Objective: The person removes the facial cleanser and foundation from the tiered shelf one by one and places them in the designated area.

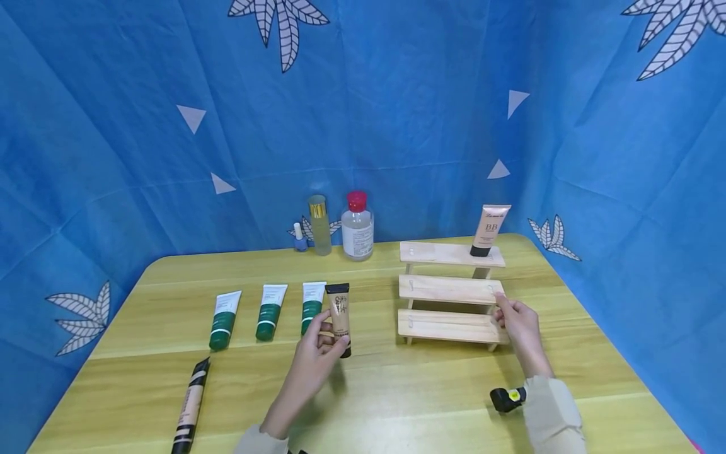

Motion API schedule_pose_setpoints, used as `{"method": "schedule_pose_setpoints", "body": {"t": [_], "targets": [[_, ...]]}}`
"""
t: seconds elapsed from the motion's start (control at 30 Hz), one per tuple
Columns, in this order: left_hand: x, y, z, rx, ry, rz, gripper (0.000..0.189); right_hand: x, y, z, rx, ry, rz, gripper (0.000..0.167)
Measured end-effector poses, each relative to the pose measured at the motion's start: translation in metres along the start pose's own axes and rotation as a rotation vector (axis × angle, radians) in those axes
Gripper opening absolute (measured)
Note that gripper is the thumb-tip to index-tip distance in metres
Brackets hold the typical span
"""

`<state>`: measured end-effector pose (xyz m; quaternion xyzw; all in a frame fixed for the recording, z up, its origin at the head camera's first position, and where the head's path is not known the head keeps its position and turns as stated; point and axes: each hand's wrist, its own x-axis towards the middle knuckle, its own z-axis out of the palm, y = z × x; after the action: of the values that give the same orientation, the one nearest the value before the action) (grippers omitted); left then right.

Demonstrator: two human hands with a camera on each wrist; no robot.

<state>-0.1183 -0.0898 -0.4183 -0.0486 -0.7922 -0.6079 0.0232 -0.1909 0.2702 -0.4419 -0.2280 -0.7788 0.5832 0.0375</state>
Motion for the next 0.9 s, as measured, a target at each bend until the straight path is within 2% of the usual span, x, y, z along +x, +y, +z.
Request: {"method": "schedule_pose_setpoints", "body": {"t": [0.13, 0.33, 0.67, 0.9], "targets": [[-0.01, -0.005, -0.012, 0.019, 0.011, -0.061, 0.054, 0.0, 0.002, 0.001, 0.005, 0.009, -0.004, 0.045], [-0.023, -0.013, -0.031, 0.067, 0.052, -0.195, 0.053, -0.001, 0.001, 0.001, -0.001, 0.01, 0.004, 0.046], [-0.038, -0.029, -0.071, 0.252, 0.077, -0.351, 0.054, -0.001, -0.001, 0.0, -0.002, 0.007, 0.005, 0.044], [-0.046, -0.037, -0.087, 0.344, 0.066, -0.398, 0.056, 0.001, -0.002, 0.0, -0.011, 0.008, 0.012, 0.045]]}}
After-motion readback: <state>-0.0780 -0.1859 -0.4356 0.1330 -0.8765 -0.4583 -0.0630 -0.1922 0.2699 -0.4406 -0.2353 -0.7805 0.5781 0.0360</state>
